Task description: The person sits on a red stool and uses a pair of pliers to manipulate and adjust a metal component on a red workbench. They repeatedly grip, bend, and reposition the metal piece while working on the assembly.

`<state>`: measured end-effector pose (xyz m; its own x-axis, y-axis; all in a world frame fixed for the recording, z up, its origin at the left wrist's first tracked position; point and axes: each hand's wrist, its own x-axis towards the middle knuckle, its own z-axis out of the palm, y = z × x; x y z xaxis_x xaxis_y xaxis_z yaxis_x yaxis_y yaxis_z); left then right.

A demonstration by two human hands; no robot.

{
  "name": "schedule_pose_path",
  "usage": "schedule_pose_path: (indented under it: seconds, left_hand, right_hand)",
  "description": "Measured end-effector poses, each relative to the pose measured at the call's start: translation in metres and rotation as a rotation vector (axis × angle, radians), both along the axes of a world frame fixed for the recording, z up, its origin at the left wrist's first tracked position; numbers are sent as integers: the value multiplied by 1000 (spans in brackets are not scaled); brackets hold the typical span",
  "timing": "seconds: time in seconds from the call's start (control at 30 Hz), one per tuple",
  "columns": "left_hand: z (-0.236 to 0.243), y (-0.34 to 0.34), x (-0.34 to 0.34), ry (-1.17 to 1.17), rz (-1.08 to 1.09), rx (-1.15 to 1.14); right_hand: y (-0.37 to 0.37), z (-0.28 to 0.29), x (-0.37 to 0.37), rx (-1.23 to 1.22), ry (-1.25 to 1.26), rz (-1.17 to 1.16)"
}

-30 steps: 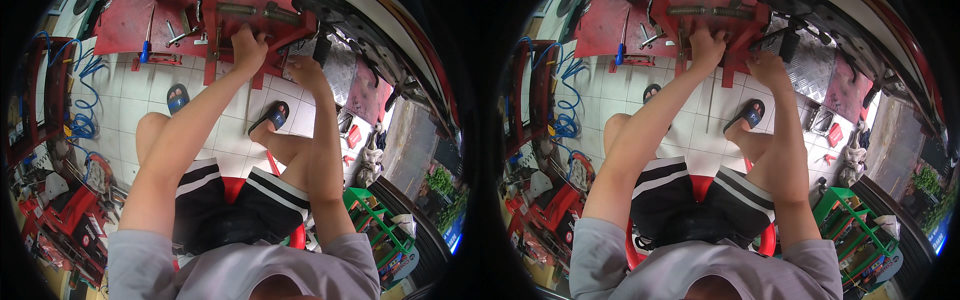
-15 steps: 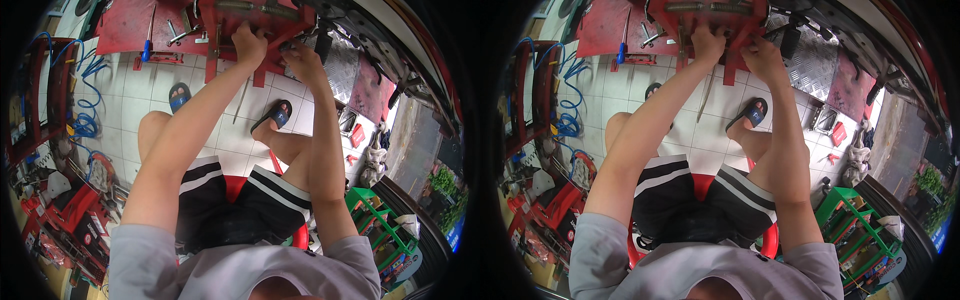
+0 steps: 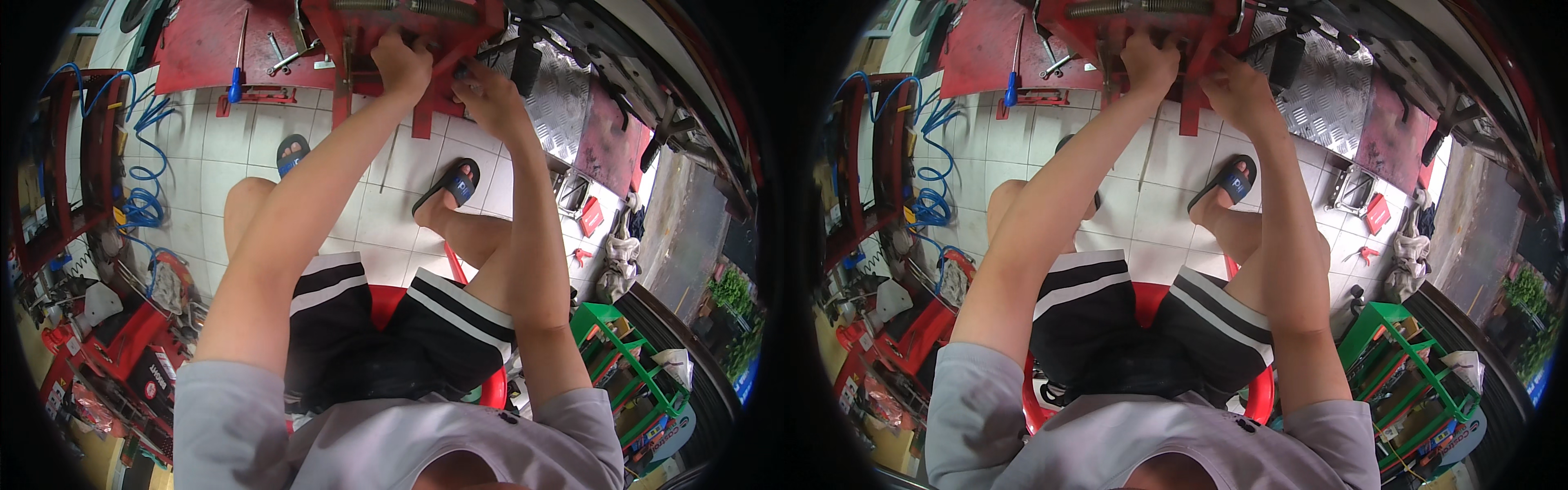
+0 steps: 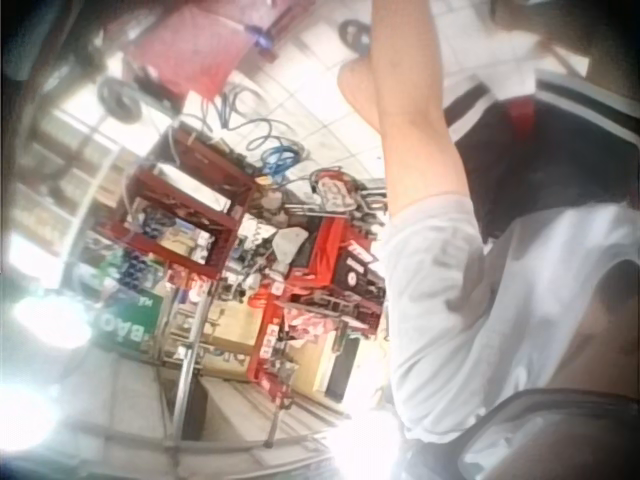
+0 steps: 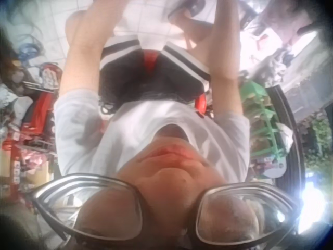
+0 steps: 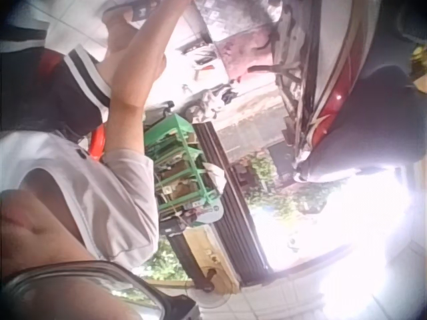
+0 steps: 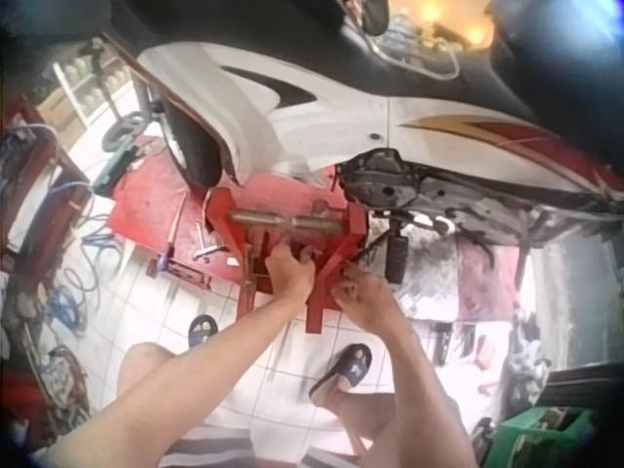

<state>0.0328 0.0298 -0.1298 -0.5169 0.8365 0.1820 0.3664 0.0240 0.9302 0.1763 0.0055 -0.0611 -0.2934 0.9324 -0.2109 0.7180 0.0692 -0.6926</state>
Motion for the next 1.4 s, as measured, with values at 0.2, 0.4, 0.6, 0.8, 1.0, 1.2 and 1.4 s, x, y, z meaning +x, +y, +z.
schedule_pose_path:
  seconds: [0.2,0.4,0.6,0.8,1.0,1.2,1.4]
  left_hand:
    - [4,-10,2,-14,-62,-3]
    - [12,-11,5,-66,-94,-42]
    - [9,-8,2,-30,-133,-6]
    - [8,-4,1,37,-170,-7]
    - [-1,3,-4,-100,-190,-100]
    - [-4,1,5,-138,-79,-141]
    - [4,-4,10,-96,-59,-182]
  right_hand:
    - [3,4,-5,19,23,8]
    - [0,-1,-7,-3,30,-10]
    - [1,-6,-8,57,1,29]
    - [-1,-6,-4,93,-13,41]
    - [-1,-9,-6,53,-60,-3]
    - [-3,2,-15,-43,-97,-32]
    - [-6,0,-16,4,-133,-11]
